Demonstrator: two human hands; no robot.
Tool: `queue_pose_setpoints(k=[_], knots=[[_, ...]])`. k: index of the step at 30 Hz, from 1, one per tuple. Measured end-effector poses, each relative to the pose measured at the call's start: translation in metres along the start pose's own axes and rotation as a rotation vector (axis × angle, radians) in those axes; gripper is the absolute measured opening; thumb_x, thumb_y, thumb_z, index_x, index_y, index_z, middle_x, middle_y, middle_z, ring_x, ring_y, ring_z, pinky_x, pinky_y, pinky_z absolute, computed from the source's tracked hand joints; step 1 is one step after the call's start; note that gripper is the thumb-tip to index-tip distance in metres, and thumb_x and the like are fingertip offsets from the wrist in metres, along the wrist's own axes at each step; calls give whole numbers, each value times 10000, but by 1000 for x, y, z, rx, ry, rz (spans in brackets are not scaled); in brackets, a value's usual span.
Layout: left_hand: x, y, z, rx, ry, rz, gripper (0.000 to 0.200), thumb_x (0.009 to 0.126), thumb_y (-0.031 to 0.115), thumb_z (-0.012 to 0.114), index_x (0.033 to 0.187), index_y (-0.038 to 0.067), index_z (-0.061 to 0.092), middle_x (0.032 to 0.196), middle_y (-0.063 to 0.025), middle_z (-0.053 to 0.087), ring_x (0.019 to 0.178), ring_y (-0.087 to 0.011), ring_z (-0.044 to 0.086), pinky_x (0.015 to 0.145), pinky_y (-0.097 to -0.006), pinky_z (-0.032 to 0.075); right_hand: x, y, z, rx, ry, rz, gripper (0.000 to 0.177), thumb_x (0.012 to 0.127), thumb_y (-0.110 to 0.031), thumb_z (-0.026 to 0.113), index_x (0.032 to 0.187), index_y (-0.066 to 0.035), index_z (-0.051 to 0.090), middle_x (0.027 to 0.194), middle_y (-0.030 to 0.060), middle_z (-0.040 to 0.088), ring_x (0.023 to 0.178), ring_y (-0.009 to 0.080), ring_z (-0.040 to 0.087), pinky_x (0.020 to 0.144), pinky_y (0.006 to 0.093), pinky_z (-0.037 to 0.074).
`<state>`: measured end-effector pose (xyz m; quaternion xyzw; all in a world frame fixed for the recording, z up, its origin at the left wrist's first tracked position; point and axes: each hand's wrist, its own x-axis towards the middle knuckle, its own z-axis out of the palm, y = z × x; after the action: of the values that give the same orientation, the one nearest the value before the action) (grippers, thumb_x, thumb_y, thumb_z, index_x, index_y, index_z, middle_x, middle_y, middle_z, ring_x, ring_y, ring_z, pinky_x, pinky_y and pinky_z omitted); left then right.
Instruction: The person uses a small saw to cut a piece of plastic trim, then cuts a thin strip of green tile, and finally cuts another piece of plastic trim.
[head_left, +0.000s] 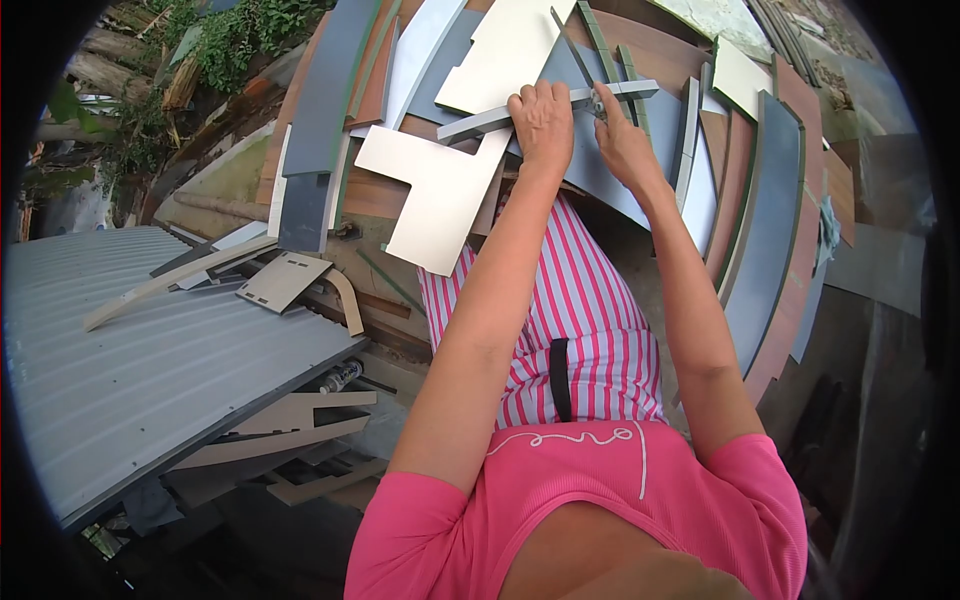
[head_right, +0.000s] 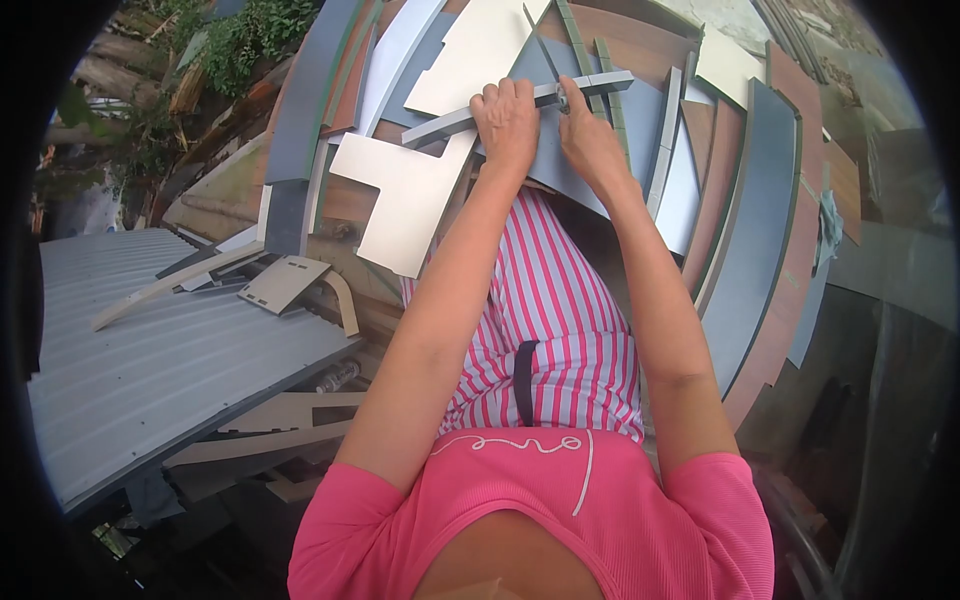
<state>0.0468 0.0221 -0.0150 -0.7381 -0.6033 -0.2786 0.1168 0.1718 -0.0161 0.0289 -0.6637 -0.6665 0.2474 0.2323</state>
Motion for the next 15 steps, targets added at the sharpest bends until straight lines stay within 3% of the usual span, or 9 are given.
queue_pose_setpoints(k=[8,15], knots=[[0,2,0,6,-11,-16,157,745,121,653,875,98,567,884,-88,581,902,-280,554,799,-419,378,-8,1,5,4,36,-9,548,941,-176,462,1457,-165,278,918,314,639,852,491,609,775,560,441],[-2,3,0,-2,-41,-22,235,714,149,715,896,96,576,902,-90,588,920,-280,554,807,-419,377,-20,3,-4,4,-38,11,563,945,-160,462,1467,-181,254,930,334,626,854,504,602,762,555,437]])
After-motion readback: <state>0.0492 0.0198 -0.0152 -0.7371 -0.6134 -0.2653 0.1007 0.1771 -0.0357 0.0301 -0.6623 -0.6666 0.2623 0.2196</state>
